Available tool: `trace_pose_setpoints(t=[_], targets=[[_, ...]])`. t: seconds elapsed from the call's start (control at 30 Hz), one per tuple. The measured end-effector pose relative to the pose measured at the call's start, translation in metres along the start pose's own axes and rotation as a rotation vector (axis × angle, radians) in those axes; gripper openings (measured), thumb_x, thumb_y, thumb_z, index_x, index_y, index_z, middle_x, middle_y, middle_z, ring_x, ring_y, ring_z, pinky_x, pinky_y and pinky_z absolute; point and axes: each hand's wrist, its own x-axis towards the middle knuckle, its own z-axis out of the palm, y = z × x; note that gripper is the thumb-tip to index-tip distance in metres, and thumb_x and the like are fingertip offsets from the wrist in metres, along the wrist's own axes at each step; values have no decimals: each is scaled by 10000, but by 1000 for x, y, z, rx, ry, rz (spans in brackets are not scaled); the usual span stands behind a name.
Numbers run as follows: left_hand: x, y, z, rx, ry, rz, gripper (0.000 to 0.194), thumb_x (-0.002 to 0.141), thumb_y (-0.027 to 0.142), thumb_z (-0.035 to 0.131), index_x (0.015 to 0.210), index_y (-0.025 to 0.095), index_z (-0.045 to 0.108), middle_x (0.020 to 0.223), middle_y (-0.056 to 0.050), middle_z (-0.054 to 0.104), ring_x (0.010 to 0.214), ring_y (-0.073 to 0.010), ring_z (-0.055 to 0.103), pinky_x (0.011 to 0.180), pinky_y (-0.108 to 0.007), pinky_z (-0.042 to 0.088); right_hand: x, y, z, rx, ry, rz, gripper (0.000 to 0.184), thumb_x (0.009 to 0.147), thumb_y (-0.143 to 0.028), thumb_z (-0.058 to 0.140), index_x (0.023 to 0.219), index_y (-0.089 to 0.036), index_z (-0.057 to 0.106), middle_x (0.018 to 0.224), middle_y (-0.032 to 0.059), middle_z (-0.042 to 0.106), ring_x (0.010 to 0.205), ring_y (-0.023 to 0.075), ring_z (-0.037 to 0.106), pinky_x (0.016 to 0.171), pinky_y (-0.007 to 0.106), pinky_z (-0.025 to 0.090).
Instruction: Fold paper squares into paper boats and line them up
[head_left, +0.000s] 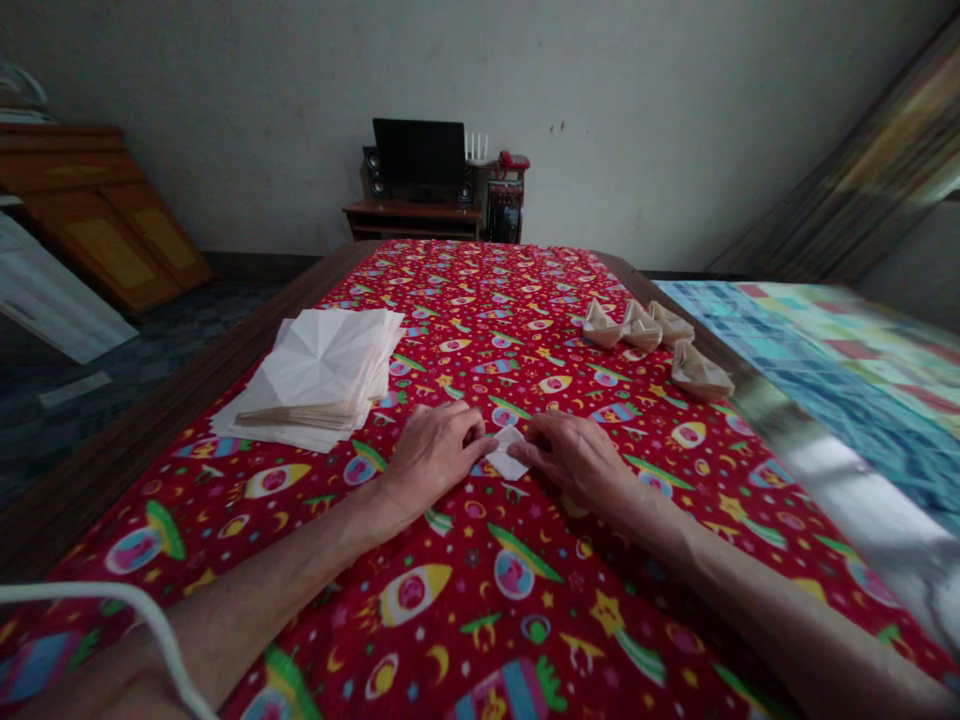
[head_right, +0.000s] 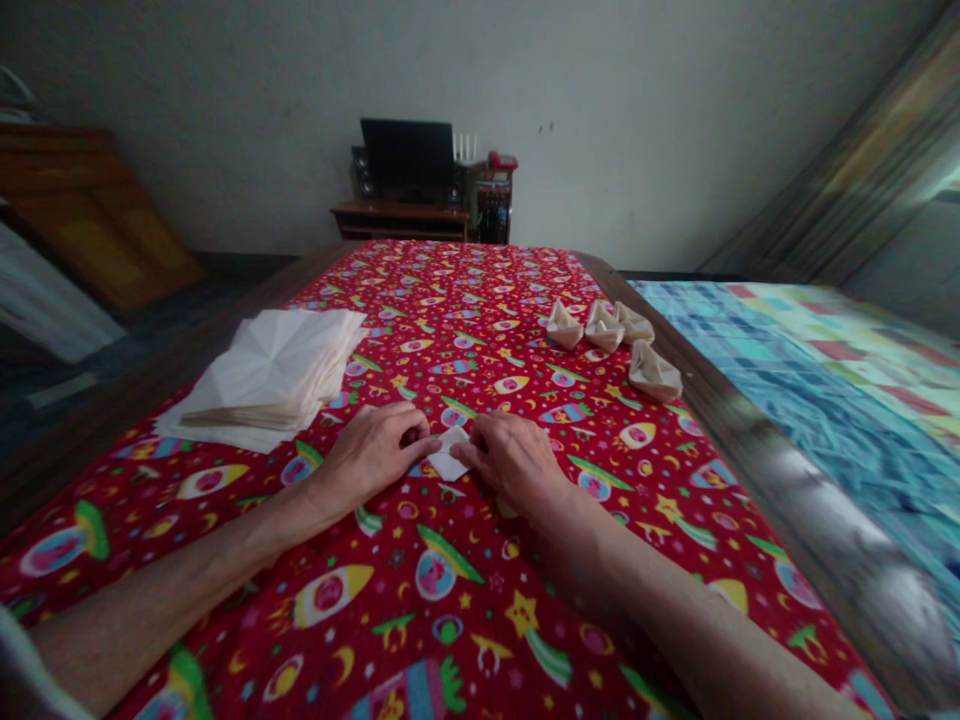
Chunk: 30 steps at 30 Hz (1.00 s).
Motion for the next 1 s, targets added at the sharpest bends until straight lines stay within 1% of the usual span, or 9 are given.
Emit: trace_pose_setpoints(t=[0.17,0.33,0.4,0.5,0.63,0.73,0.83,0.9,1.0], targets=[[-2,-4,0,7,-2,25,205,838,366,627,735,197,571,777,21,616,764,-158,562,684,-296,315,-4,6,-1,-19,-59,48,253,888,-410,539,788,-181,578,717,10,597,617,120,505,570,235,306],[-4,-6,1,-22,7,23,187,849,366,610,781,195,572,804,12,619,762,-159,560,691,-295,332,-11,11,3,-6,17,41,254,893,-428,523,826,-190,582,782,37,628,675,141,550,616,247,357],[-6,-6,2,-39,17,28,179,869,366,577,812,196,572,819,6,617,768,-162,559,696,-295,342,-13,13,5,35,34,21,255,887,-444,522,851,-201,589,820,49,641,693,147,564,626,249,378],[-7,-5,3,-47,32,38,187,897,369,525,844,197,574,845,-3,613,793,-171,559,716,-302,359,-15,15,5,77,56,5,258,867,-468,536,857,-218,596,810,49,646,688,153,567,610,251,388],[-7,-6,2,-74,19,49,202,922,351,473,845,198,581,865,-10,618,822,-177,565,754,-307,380,-14,12,3,140,35,36,203,862,-402,562,808,-209,586,747,15,630,656,138,552,577,238,360],[-7,-6,2,-109,11,65,246,949,324,406,844,191,585,873,-25,622,850,-178,570,781,-300,396,-12,8,2,234,-1,101,151,856,-332,574,784,-200,589,704,-6,620,611,125,538,554,229,348],[-7,-5,2,-188,14,90,302,957,333,365,815,179,583,832,-37,617,818,-176,571,763,-288,414,-11,6,2,323,4,144,120,839,-285,581,772,-186,591,681,-2,613,596,123,532,556,223,363],[-6,-3,1,-301,4,74,362,969,334,310,797,175,587,803,-39,624,785,-169,578,749,-278,425,-10,5,3,352,41,100,100,837,-251,564,772,-180,589,683,4,610,593,120,525,560,219,374],[-6,1,-5,-486,-24,-12,438,977,337,239,789,180,602,789,-30,652,764,-156,602,726,-254,438,-11,3,3,360,82,-17,116,859,-224,517,778,-181,588,706,16,613,615,120,528,570,215,385]])
